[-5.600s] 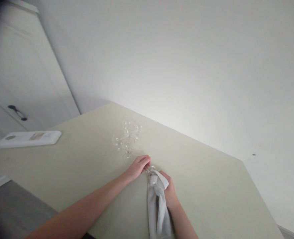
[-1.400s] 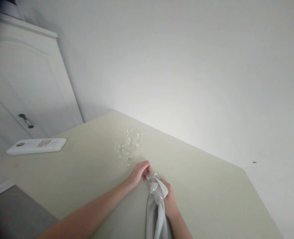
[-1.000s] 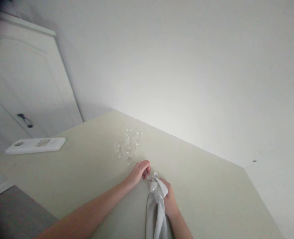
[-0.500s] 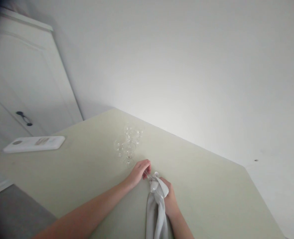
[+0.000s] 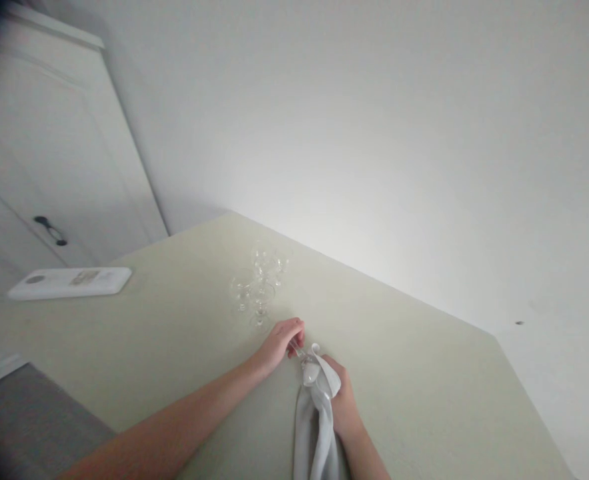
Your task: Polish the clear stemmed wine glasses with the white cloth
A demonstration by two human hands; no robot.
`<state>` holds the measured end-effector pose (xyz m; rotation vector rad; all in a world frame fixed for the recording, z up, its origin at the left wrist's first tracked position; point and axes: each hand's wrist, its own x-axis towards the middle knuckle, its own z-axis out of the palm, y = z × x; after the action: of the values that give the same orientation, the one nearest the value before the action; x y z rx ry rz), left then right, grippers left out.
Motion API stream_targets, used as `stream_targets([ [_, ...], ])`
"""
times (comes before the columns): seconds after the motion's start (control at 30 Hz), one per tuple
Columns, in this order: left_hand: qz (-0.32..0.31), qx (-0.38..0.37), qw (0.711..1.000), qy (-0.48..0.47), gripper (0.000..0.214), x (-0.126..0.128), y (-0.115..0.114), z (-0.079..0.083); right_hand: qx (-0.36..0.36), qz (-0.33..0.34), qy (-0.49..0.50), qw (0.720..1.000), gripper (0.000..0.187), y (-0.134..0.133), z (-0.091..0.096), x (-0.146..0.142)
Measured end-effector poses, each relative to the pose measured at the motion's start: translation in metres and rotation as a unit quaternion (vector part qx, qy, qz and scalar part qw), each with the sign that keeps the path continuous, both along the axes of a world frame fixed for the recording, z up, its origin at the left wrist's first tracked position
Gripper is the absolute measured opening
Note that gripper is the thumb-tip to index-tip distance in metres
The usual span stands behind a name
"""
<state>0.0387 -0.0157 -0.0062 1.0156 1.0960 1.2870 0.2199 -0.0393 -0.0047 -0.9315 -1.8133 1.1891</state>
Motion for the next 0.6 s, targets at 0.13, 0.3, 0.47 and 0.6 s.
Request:
stream_targets([
  [0.13,-0.002,-0.004,1.0,-0.004,0.043,-0.0001,-0.0001,0.0003,-0.039,0.009,-0.004,0.999,0.02,0.0,-0.0011,0.0005],
  [0.3,-0.004,-0.016,1.0,-0.006,0.04,-0.0003,-0.0006,0.0013,-0.034,0.014,-0.004,0.999,0.021,-0.0005,-0.0021,0.0014],
  [0.47,-0.005,-0.023,1.0,-0.004,0.04,-0.0001,-0.0021,0.0038,-0.044,0.009,-0.007,0.999,0.017,0.0003,-0.0062,0.003],
  [0.6,-0.005,-0.022,1.0,-0.001,0.04,0.0,-0.0032,0.0057,-0.043,0.005,-0.005,0.999,0.018,-0.002,-0.0046,0.0033],
])
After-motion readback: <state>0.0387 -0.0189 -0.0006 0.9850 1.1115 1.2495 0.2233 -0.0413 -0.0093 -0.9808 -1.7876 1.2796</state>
